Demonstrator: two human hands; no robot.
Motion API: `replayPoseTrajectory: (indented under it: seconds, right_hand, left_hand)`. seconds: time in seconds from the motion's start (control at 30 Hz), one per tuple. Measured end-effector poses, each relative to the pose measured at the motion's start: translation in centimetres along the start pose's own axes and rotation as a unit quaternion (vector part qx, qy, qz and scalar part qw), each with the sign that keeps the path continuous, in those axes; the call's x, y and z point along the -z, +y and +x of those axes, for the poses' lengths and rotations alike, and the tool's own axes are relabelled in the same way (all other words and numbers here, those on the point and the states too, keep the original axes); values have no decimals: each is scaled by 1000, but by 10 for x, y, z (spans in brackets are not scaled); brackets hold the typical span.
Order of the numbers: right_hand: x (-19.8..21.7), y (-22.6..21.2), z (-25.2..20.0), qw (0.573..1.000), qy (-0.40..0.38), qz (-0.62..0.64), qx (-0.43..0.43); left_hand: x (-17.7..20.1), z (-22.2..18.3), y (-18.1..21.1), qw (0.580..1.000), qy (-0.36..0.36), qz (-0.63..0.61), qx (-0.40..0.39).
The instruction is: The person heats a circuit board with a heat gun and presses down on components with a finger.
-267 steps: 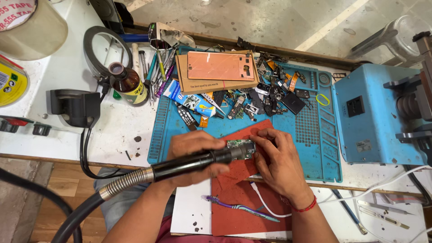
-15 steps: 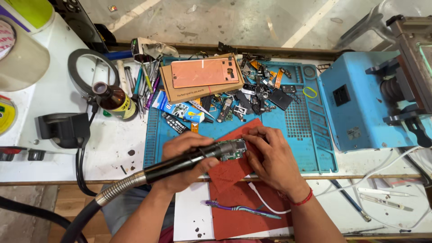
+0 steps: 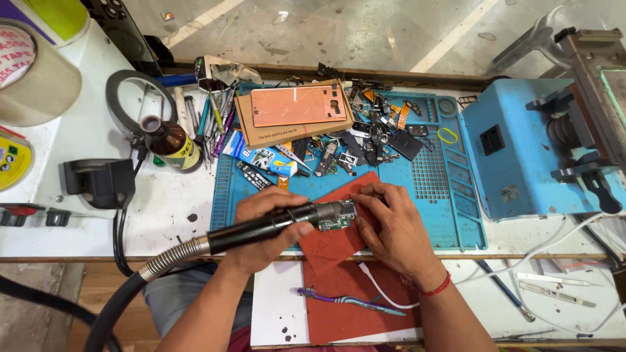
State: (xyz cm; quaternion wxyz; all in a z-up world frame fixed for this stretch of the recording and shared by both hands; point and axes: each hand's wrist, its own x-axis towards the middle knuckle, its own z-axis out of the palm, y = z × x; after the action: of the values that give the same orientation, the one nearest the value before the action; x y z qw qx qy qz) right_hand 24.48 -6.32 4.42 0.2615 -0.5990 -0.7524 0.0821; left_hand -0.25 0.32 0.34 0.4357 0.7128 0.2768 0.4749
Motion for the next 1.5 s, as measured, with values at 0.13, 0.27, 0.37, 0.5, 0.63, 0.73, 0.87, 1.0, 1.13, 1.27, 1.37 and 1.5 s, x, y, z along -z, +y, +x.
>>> replayPoseTrajectory:
  seconds: [0.13, 0.27, 0.37, 0.5, 0.63, 0.73, 0.87, 1.0, 1.13, 1.27, 1.37, 1.5]
  right_hand:
    - [1, -1, -2, 1000, 10, 10, 9]
    - [-1, 0, -1, 1000, 12, 2, 4]
    - [-2, -1, -1, 1000, 8, -2, -5]
    - [0, -2, -1, 1000, 16, 1, 18]
    - [-2, -1, -3, 1000, 3, -8, 7]
    - [0, -1, -1, 1000, 5, -1, 6]
    - [0, -1, -1, 1000, 2, -4, 7]
    - [-1, 1, 0, 1000, 7, -4, 13]
    - [-1, -1, -1, 1000, 2, -2, 6]
    - [0, -1, 0, 1000, -2, -3, 7]
    - [0, -1, 1, 1000, -2, -5, 8]
    - [-1, -1, 1, 1000, -4, -2, 1]
  left_hand:
    - [-2, 0, 1, 999, -21, -22, -16]
    - [-1, -1, 1, 999, -12, -40, -16]
    - [-2, -3, -2, 999, -5, -42, -27]
    - [-3, -2, -5, 997, -4, -67, -27]
    - [-2, -5, -6, 998, -11, -36, -44]
    - [-3, -3, -1, 999, 3, -15, -37]
    - [-2, -4, 1, 999, 15, -25, -34]
    - [1, -1, -3, 997, -29, -39, -57]
    - [-4, -1, -4, 997, 10, -62, -41]
    - [-2, -1, -4, 997, -16, -66, -48]
    - [0, -2, -2, 998, -3, -54, -26]
    - [-5, -3, 1, 998, -9, -17, -56]
